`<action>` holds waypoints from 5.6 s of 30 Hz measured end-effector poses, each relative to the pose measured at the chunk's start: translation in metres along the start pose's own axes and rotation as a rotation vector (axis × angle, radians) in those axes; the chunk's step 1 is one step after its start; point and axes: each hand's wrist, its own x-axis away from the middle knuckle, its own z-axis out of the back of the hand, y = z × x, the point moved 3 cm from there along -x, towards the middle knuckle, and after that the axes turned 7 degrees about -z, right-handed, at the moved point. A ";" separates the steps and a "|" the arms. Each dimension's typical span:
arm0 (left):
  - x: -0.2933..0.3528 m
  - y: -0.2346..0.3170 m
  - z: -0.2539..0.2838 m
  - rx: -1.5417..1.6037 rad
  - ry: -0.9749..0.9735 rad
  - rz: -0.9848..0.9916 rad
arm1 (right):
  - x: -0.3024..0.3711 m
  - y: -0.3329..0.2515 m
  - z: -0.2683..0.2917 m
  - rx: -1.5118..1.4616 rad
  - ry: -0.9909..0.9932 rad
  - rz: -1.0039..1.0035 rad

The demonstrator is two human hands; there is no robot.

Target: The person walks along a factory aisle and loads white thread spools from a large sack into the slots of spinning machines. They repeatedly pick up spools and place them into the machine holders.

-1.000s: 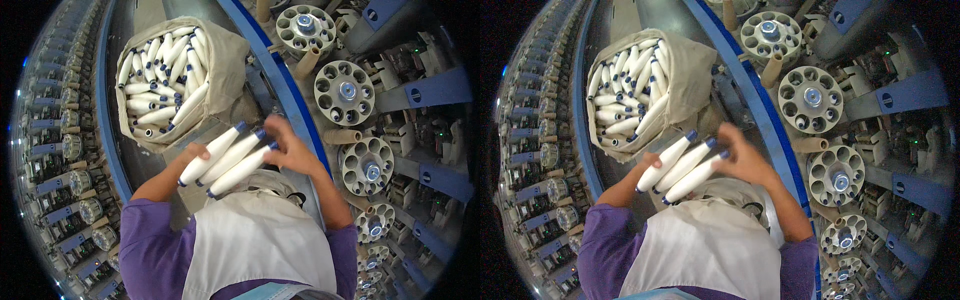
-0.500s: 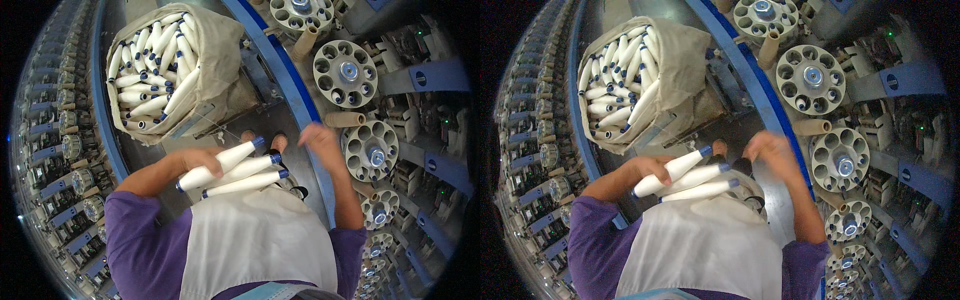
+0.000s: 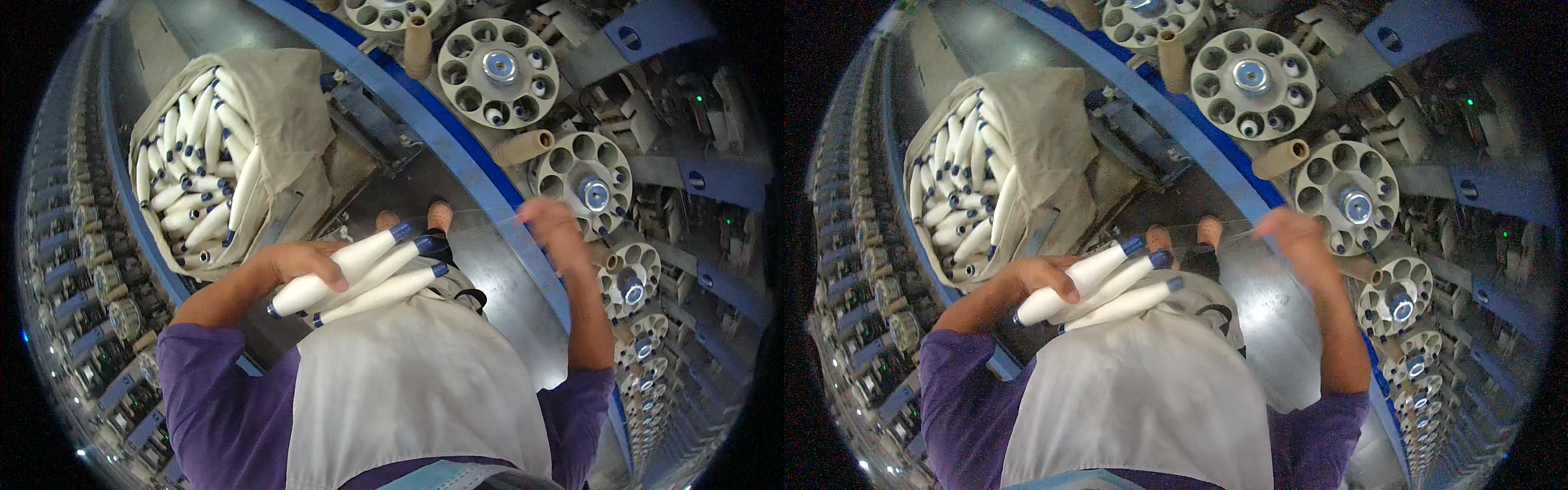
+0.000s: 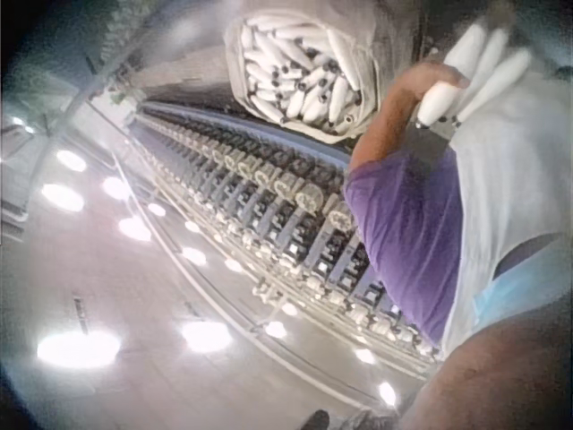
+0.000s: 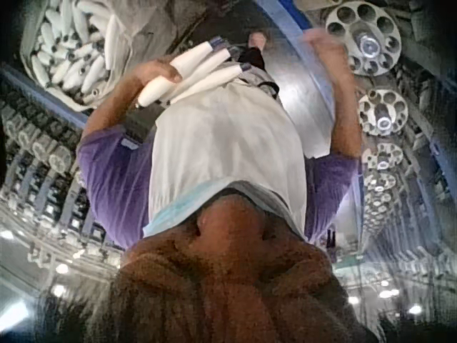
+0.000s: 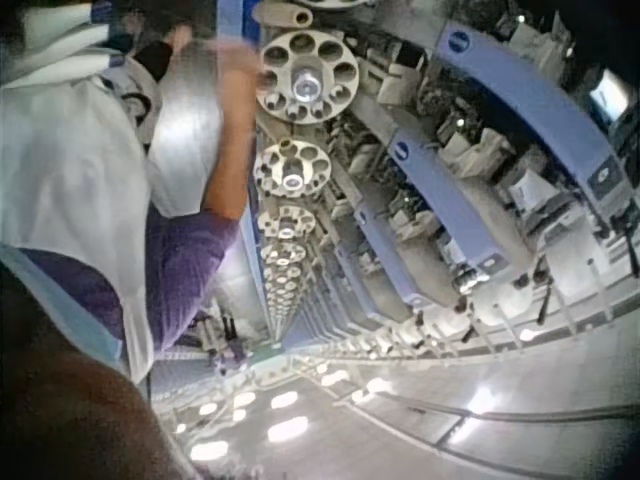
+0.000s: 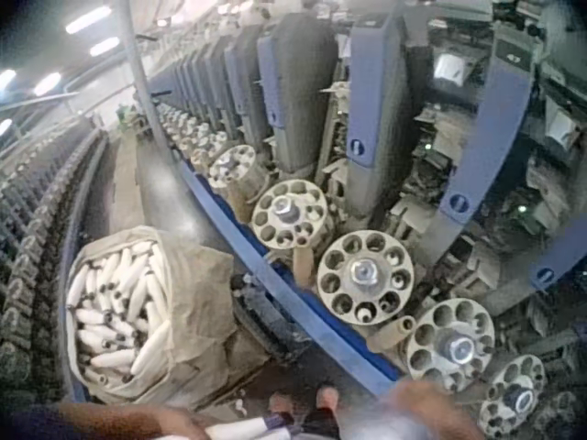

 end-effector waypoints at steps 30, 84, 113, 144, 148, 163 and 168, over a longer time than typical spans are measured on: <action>-0.395 0.125 -0.131 -0.417 0.549 -1.535 | 0.079 -0.024 0.059 1.117 0.848 -0.059; 0.248 0.087 0.302 -2.380 0.991 0.074 | -0.276 -0.292 -0.384 0.766 -0.220 1.037; 0.075 0.057 0.083 0.525 0.512 -0.843 | -0.123 -0.119 -0.180 -0.664 -0.006 -0.111; -0.049 0.054 -0.023 -0.002 0.215 -0.100 | -0.036 -0.097 -0.081 0.311 0.125 0.350; -0.053 0.053 -0.028 -0.091 0.172 -0.060 | -0.042 -0.100 -0.100 0.517 0.225 0.514; -0.083 0.074 -0.036 -0.243 0.035 0.114 | -0.027 -0.041 -0.117 0.206 0.329 0.371; -0.083 0.075 -0.040 -0.205 -0.052 0.015 | 0.007 -0.018 0.033 0.885 0.589 0.095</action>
